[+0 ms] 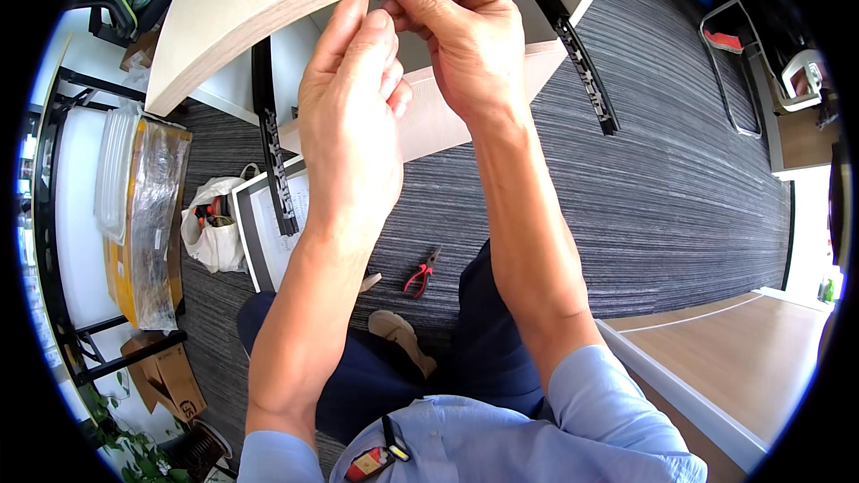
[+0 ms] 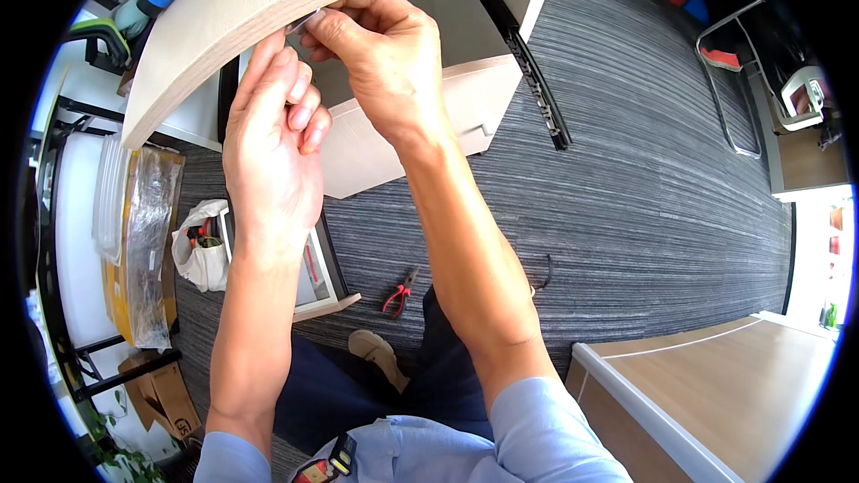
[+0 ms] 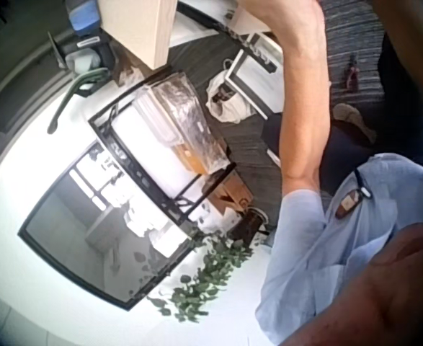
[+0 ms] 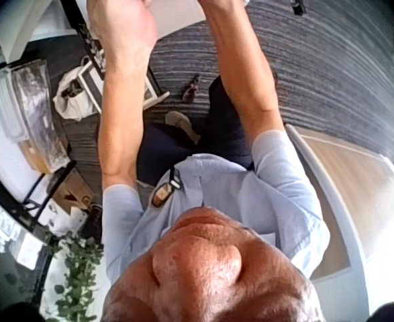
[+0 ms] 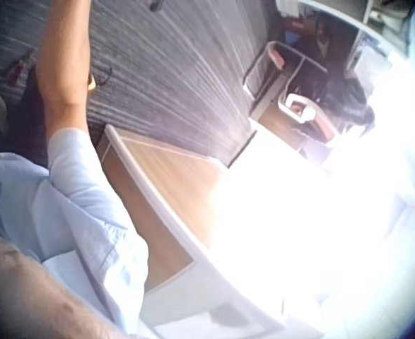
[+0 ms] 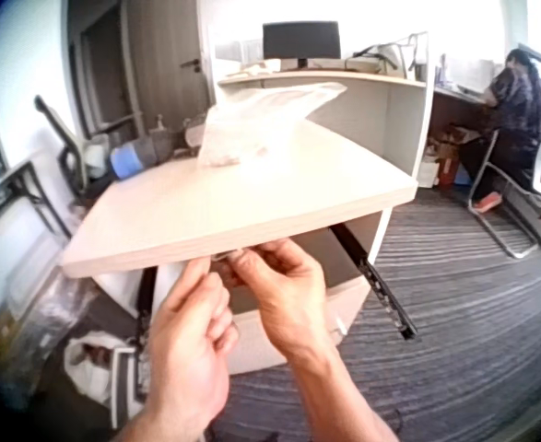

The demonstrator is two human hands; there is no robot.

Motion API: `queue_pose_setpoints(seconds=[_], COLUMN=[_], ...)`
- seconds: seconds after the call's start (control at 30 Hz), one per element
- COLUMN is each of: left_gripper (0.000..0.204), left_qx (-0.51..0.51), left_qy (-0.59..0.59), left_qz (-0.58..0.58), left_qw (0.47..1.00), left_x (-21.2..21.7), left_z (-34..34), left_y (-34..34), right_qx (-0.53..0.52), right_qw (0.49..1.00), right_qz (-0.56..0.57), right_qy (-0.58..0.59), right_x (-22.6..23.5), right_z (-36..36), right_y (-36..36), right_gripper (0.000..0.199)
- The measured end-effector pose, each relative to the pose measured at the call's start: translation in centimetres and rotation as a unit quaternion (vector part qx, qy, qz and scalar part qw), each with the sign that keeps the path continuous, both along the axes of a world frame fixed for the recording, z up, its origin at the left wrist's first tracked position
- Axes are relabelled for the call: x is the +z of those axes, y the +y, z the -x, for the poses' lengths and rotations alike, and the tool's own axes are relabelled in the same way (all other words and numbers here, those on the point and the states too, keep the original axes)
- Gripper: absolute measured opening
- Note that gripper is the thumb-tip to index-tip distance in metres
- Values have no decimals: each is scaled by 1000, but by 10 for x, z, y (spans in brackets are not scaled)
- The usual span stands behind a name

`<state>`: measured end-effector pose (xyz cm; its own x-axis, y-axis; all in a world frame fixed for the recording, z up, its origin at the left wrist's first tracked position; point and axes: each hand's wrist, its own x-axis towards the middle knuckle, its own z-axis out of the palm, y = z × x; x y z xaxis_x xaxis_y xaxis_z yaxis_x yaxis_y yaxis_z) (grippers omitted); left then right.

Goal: The person assembles a piece of furniture, likely a drawer unit, by first removing a black trim piece from a drawer front. They then measure the drawer and the cabinet opening using a tape measure. Finally, they use a power drill to attach a metal bracket to the underside of a wooden panel.

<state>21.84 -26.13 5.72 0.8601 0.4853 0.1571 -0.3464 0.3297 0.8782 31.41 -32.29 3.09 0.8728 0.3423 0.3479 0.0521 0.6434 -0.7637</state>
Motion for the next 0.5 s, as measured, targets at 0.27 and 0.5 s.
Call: queue_pose_setpoints(seconds=[0.27,0.5], left_gripper=[40,31], left_qx=[-29,19], left_qy=[-32,-43], left_qz=[15,34], left_qw=[999,998], left_x=[2,-1], left_z=[0,-2], left_y=[-3,-4], right_qx=[45,75], right_qw=[994,983], right_qz=[-81,-137], right_qy=[65,92], right_x=[0,0], right_z=[2,4], right_y=[8,15], right_gripper=[14,14])
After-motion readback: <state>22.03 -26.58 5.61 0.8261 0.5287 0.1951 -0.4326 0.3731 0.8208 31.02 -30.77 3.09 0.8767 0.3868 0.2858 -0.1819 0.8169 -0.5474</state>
